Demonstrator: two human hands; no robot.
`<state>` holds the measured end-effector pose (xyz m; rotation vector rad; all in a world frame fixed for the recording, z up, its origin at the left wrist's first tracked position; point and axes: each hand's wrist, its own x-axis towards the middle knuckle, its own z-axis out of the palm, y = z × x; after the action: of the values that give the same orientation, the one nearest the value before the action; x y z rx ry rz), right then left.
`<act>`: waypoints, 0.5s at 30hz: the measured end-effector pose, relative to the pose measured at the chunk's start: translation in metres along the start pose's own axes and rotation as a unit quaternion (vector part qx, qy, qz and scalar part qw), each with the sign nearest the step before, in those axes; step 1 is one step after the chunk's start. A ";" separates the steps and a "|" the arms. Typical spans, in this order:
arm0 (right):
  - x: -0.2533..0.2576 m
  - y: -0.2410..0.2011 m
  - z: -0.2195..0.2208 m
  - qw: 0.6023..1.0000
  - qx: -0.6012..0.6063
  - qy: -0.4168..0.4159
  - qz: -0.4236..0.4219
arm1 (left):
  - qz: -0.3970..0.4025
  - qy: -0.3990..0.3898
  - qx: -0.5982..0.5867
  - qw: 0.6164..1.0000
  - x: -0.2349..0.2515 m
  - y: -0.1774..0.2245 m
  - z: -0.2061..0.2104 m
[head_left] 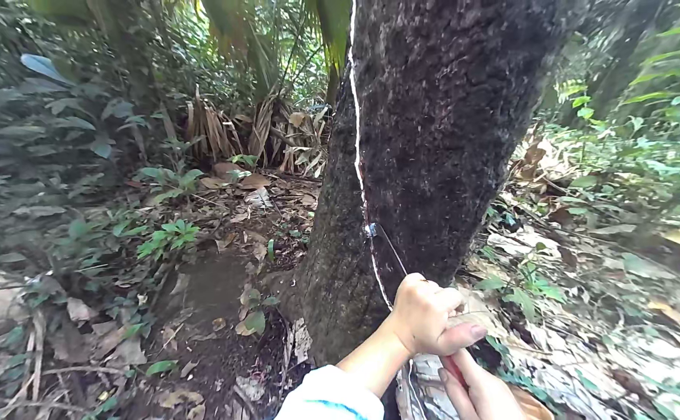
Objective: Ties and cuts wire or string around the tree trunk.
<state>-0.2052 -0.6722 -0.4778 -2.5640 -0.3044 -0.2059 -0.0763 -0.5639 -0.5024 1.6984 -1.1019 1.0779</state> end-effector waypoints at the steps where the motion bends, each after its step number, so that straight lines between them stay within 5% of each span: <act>1: 0.002 -0.003 -0.007 1.000 -0.005 -0.016 -0.001 | -0.009 -0.002 -0.007 1.000 0.004 0.001 -0.002; 7: 0.007 -0.013 -0.001 0.999 -0.035 -0.028 0.011 | 0.020 0.027 -0.036 0.999 -0.001 -0.011 -0.004; 11: 0.010 0.011 0.048 0.997 -0.056 0.060 0.016 | 0.101 0.059 0.001 0.993 -0.022 -0.031 0.009; 15: 0.027 0.063 0.111 0.969 -0.079 0.220 -0.076 | 0.150 0.041 0.071 0.985 -0.044 -0.051 0.021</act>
<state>-0.1534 -0.6597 -0.5970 -2.5590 -0.3226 -0.8716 -0.0350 -0.5589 -0.5588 1.6135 -1.2816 1.4317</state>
